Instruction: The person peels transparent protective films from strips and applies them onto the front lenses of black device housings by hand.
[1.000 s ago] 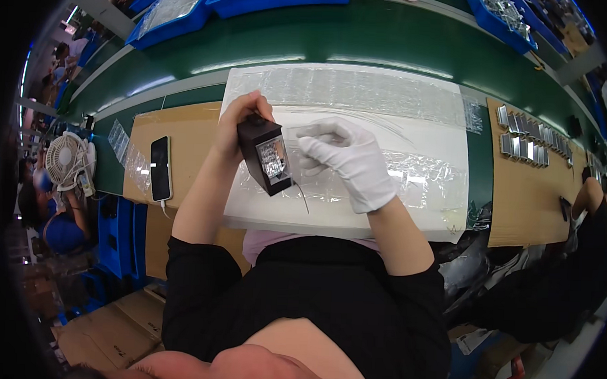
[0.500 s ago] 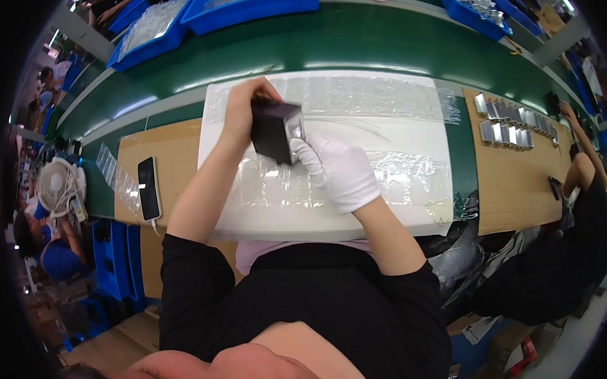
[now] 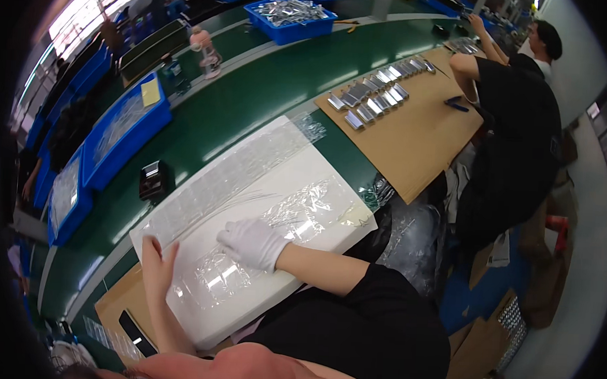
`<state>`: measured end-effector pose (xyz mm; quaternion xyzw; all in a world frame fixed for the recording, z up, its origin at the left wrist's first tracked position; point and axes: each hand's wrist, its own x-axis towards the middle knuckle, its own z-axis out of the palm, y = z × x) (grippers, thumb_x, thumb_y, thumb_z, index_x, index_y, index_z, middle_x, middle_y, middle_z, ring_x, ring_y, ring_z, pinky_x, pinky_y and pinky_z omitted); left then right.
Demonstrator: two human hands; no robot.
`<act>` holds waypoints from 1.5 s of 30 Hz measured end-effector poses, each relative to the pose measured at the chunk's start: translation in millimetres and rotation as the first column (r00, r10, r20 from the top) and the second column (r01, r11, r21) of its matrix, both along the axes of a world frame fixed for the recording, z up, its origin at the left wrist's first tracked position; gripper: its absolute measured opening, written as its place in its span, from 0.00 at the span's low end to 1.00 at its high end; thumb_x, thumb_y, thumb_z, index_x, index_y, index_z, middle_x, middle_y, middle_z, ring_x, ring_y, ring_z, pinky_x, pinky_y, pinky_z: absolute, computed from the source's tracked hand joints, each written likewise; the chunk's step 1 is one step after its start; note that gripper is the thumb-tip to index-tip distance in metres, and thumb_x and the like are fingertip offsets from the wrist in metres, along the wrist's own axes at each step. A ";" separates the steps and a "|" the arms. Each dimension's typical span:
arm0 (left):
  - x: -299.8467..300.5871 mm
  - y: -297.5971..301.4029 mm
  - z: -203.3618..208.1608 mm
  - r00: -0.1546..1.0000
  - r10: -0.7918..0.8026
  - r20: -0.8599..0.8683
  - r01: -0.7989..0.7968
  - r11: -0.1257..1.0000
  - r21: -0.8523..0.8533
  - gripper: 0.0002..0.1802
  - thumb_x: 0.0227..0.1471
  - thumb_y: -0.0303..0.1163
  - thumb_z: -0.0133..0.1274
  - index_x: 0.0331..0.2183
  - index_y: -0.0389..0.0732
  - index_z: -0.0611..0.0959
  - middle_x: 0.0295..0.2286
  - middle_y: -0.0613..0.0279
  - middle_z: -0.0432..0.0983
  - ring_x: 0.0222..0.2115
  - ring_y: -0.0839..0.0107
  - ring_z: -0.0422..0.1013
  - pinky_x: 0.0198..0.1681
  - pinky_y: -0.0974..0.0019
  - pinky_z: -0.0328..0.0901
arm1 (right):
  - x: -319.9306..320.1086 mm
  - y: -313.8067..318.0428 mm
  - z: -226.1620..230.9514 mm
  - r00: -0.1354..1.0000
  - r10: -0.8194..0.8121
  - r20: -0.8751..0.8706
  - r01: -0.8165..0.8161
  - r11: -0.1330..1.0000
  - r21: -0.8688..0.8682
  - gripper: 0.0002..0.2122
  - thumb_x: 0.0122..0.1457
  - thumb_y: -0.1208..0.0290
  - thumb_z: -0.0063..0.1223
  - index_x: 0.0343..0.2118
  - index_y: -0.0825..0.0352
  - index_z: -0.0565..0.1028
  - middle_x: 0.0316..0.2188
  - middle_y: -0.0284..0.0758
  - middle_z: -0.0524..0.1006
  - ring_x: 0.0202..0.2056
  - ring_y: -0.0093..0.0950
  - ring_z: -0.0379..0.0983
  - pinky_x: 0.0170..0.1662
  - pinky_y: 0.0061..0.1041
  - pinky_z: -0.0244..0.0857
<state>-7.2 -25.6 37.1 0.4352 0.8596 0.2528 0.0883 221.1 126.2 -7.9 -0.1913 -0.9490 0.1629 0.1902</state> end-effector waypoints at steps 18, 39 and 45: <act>34.0 -61.6 -34.9 0.962 0.236 0.136 -0.242 0.970 0.032 0.11 0.60 0.25 0.51 0.44 0.32 0.73 0.35 0.54 0.71 0.34 0.65 0.69 0.42 0.64 0.66 | -6.2 -3.0 -5.7 0.998 0.055 -0.043 -0.059 0.994 -0.097 0.10 0.62 0.62 0.51 0.39 0.62 0.76 0.32 0.38 0.75 0.31 0.38 0.75 0.38 0.34 0.71; -21.3 -99.8 -60.3 0.734 0.061 0.677 -0.366 0.875 0.317 0.24 0.56 0.21 0.56 0.54 0.44 0.71 0.36 0.64 0.70 0.29 0.76 0.69 0.30 0.77 0.65 | -9.2 -1.5 0.7 0.995 0.096 -0.011 -0.097 0.982 -0.164 0.11 0.64 0.63 0.49 0.41 0.64 0.77 0.34 0.39 0.77 0.36 0.38 0.76 0.45 0.32 0.70; -19.9 -98.8 -74.9 0.600 0.038 0.799 -0.517 0.780 0.352 0.27 0.56 0.17 0.54 0.55 0.42 0.67 0.41 0.60 0.69 0.33 0.66 0.77 0.36 0.71 0.73 | -7.1 -7.0 9.9 0.998 0.055 -0.022 -0.059 0.961 -0.270 0.11 0.62 0.65 0.52 0.41 0.66 0.80 0.33 0.38 0.80 0.35 0.37 0.76 0.42 0.32 0.71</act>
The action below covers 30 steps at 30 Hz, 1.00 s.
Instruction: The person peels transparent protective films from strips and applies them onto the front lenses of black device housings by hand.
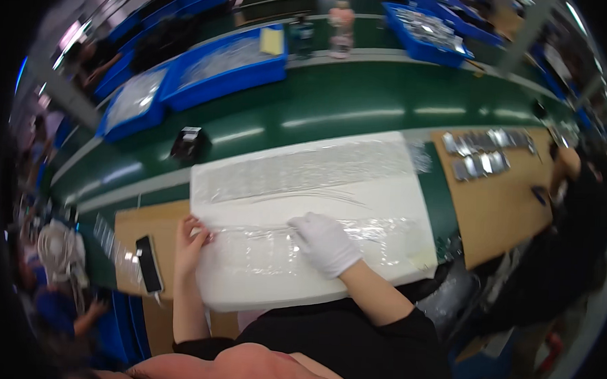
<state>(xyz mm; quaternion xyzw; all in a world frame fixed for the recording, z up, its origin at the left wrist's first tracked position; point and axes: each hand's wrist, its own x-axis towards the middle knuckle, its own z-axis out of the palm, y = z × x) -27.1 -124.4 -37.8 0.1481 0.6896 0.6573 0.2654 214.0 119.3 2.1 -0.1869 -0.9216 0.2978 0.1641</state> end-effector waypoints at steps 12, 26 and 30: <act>13.9 -7.5 12.1 0.922 0.159 -0.354 -0.197 0.978 -0.073 0.16 0.55 0.16 0.56 0.46 0.39 0.77 0.40 0.58 0.75 0.37 0.67 0.76 0.40 0.68 0.72 | -8.9 -7.4 7.6 0.999 0.032 -0.034 -0.036 0.994 -0.102 0.08 0.60 0.72 0.56 0.41 0.66 0.79 0.26 0.35 0.74 0.27 0.31 0.71 0.34 0.29 0.67; 24.6 -6.3 20.4 0.632 -0.243 -0.736 -0.062 0.931 -0.361 0.14 0.54 0.17 0.54 0.43 0.38 0.83 0.41 0.59 0.78 0.46 0.62 0.73 0.52 0.62 0.67 | 58.7 36.5 4.5 0.964 -0.109 -0.243 0.130 0.989 0.072 0.11 0.56 0.74 0.59 0.43 0.66 0.79 0.31 0.35 0.78 0.32 0.33 0.73 0.40 0.30 0.68; 23.7 -5.1 14.9 0.643 -0.259 -0.721 -0.069 0.918 -0.391 0.11 0.57 0.19 0.53 0.43 0.37 0.80 0.42 0.58 0.79 0.44 0.64 0.74 0.50 0.64 0.68 | 103.9 59.8 -7.1 0.945 -0.249 -0.210 0.311 0.885 0.347 0.12 0.54 0.75 0.60 0.42 0.66 0.80 0.33 0.36 0.79 0.33 0.34 0.74 0.42 0.32 0.68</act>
